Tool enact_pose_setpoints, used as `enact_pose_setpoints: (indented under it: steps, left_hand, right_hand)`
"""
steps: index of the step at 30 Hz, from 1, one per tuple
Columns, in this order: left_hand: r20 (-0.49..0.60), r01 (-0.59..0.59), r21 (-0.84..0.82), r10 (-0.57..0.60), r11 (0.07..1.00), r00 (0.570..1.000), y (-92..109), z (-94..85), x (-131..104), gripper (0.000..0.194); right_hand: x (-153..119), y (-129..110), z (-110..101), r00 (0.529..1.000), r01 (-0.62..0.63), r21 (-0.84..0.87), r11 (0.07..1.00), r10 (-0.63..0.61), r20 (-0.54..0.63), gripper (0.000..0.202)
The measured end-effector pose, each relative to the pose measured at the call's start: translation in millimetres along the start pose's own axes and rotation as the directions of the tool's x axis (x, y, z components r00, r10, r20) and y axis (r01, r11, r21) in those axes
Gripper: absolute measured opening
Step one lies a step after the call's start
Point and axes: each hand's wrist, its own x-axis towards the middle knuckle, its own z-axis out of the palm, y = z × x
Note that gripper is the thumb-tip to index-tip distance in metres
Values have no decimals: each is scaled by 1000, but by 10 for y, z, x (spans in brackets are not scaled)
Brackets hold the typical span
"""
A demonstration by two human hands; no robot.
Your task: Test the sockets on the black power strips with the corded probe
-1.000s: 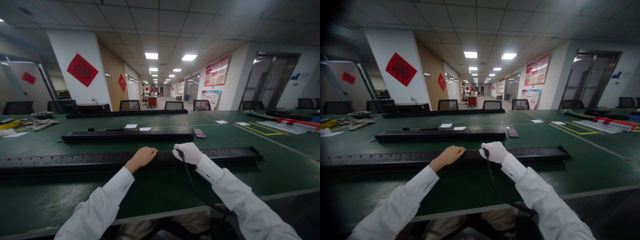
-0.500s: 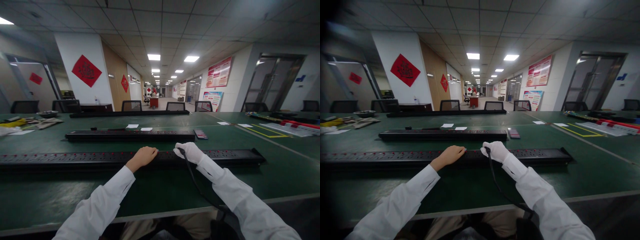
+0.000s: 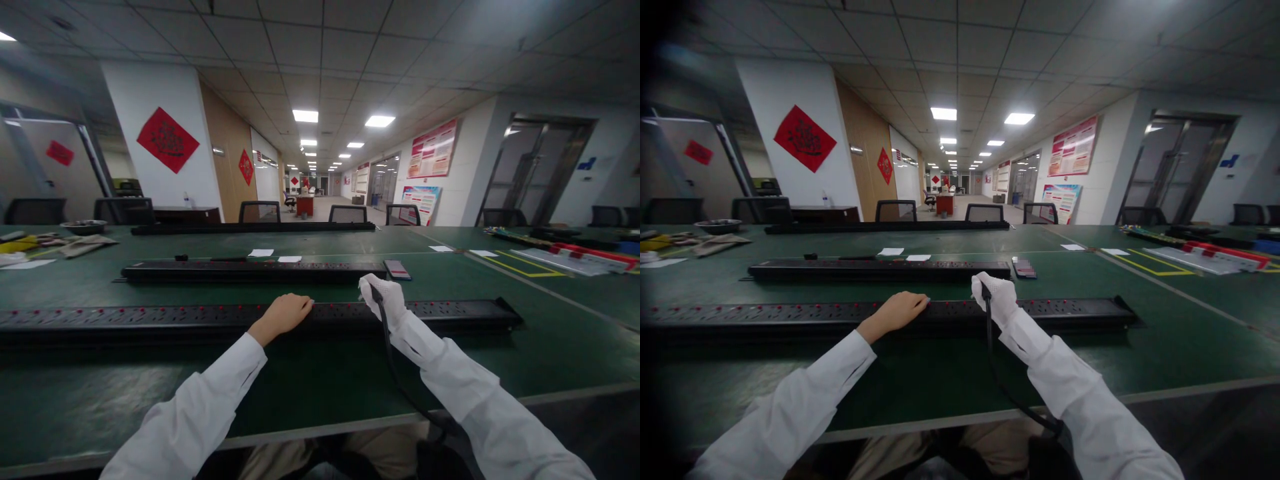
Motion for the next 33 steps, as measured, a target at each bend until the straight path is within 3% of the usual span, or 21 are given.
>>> enact_pose_setpoints:
  steps: [2, 7, 12, 19, 23, 25, 28, 31, 33]
  left_hand:
    - [2, 2, -12, -2, 1000, 1000, 0, 0, -2, 46]
    - [8, 10, -18, -10, 1000, 1000, 0, -3, -8, 45]
    - [28, 17, -8, -16, 1000, 999, 3, -9, -2, 43]
    - [13, 15, -10, -14, 1000, 1000, 18, -39, -18, 42]
    - [31, 12, -23, -11, 1000, 999, 30, -19, -23, 41]
    - [-26, 26, 16, -25, 1000, 999, 40, -15, -23, 39]
    - [-236, 30, 70, -12, 997, 972, 82, -82, -91, 32]
    - [-406, -98, 61, 114, 993, 907, 185, -162, -377, 31]
    - [-412, -259, 21, 244, 966, 878, 295, -83, -718, 32]
  right_hand:
    - [16, -33, 9, 1000, -9, 19, 1000, 9, -1, 29]
    - [80, -209, 146, 982, 57, 97, 994, -74, 172, 26]
    - [155, -283, 201, 958, 96, 74, 993, -112, 262, 27]
    - [208, -383, 209, 943, 214, -230, 949, -140, 301, 33]
    - [159, -437, 282, 946, 212, -322, 923, -111, 305, 36]
    - [128, -429, 312, 953, 188, -321, 928, -93, 289, 36]
    - [93, -397, 334, 962, 147, -308, 940, -64, 265, 37]
    - [77, -370, 337, 968, 121, -293, 948, -47, 246, 36]
    - [72, -359, 336, 969, 120, -277, 953, -52, 240, 35]
